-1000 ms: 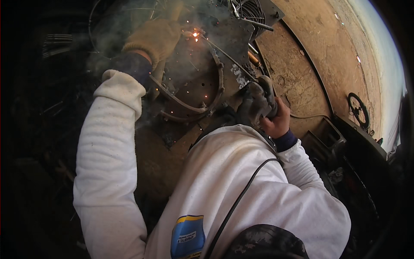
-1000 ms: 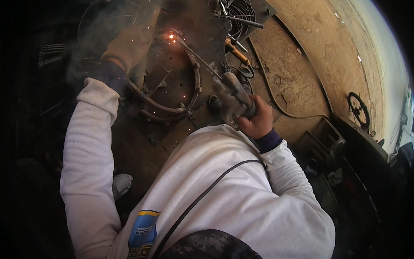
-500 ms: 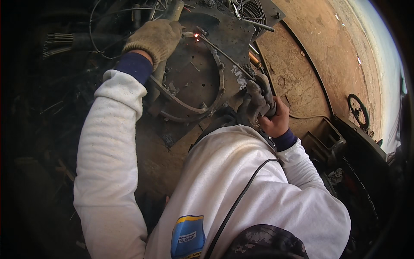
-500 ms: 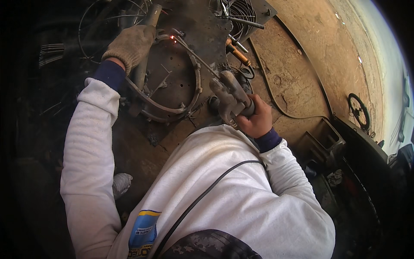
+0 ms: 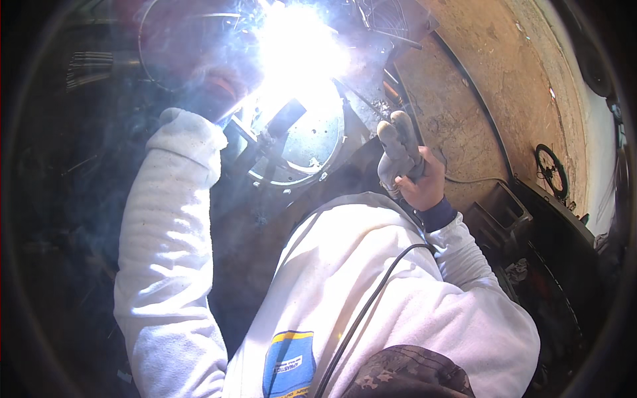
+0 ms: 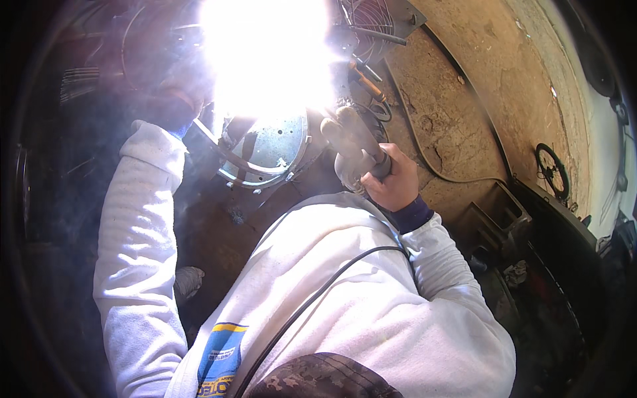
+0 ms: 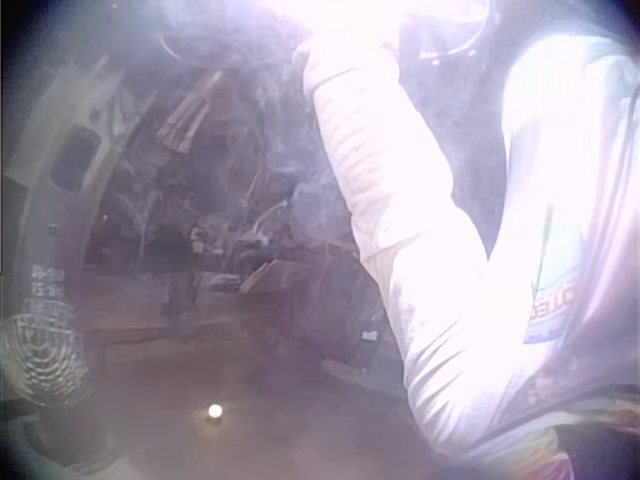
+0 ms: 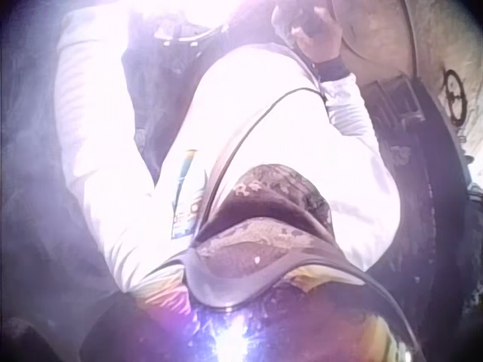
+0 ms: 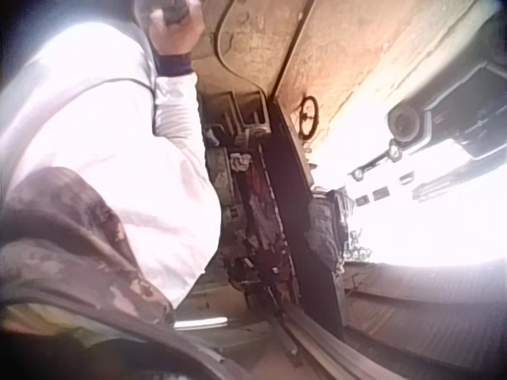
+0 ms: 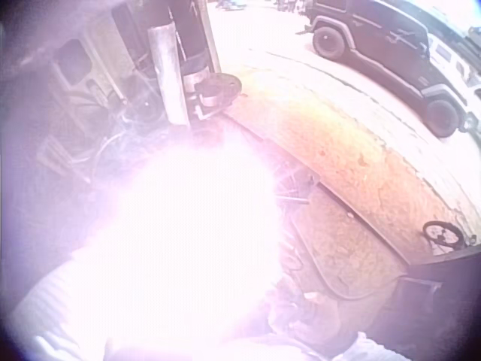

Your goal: The person welds a circular metal frame using a handheld welding torch. They repeatedly position the torch, strike an arc to create sparks, and move along the frame's edges. The person also uses a hammer to tap the metal frame between welding passes.

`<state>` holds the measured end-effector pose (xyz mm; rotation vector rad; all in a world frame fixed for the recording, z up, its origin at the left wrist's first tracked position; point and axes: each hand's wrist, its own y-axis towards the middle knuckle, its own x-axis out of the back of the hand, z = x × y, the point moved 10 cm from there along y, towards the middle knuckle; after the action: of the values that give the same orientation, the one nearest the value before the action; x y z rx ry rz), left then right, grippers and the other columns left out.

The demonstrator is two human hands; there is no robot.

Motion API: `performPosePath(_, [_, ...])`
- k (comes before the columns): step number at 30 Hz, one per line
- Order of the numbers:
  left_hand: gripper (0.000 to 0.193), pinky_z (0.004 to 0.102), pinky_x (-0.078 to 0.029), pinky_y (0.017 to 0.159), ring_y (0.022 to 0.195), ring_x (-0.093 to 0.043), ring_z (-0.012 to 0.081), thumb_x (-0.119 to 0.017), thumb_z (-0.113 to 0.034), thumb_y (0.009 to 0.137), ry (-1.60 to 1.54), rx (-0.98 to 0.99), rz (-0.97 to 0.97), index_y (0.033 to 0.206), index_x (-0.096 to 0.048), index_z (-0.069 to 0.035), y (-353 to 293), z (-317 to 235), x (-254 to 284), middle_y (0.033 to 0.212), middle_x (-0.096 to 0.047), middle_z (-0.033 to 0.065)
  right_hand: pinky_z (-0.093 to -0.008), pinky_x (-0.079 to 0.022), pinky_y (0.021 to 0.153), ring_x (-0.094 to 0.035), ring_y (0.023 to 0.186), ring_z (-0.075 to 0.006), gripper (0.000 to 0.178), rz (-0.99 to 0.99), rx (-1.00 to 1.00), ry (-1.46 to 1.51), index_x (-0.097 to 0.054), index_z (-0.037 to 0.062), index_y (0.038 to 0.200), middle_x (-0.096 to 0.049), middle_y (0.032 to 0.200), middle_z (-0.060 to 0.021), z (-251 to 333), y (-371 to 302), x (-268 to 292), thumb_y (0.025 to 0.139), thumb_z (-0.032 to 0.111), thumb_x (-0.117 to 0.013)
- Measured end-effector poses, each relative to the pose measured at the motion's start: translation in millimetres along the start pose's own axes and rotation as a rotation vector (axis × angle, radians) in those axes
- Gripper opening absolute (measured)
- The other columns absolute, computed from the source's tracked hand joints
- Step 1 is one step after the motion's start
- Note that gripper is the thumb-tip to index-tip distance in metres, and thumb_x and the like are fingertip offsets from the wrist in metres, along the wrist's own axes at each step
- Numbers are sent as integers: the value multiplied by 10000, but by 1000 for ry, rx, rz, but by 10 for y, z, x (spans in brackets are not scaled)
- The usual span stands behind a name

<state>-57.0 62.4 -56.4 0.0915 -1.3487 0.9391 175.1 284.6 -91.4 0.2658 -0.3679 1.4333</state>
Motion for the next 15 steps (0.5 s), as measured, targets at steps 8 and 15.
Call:
performPosePath(8, [190, 410, -549, 743, 861, -655, 320, -527, -94, 823, 40, 4, 33, 980, -605, -20, -28, -53, 66, 943, -632, 192, -289, -489, 647, -633, 714, -154, 340, -81, -37, 247, -570, -8, 939, -642, 783, -102, -114, -51, 97, 661, 158, -673])
performPosePath(15, [153, 438, -528, 736, 873, -633, 349, -489, -99, 852, -228, 108, -98, 959, -581, -40, 6, 82, 96, 939, -638, 183, -277, -474, 635, -573, 689, -115, 301, -118, -87, 232, -559, -17, 923, -616, 755, -77, -186, -79, 161, 660, 101, -645])
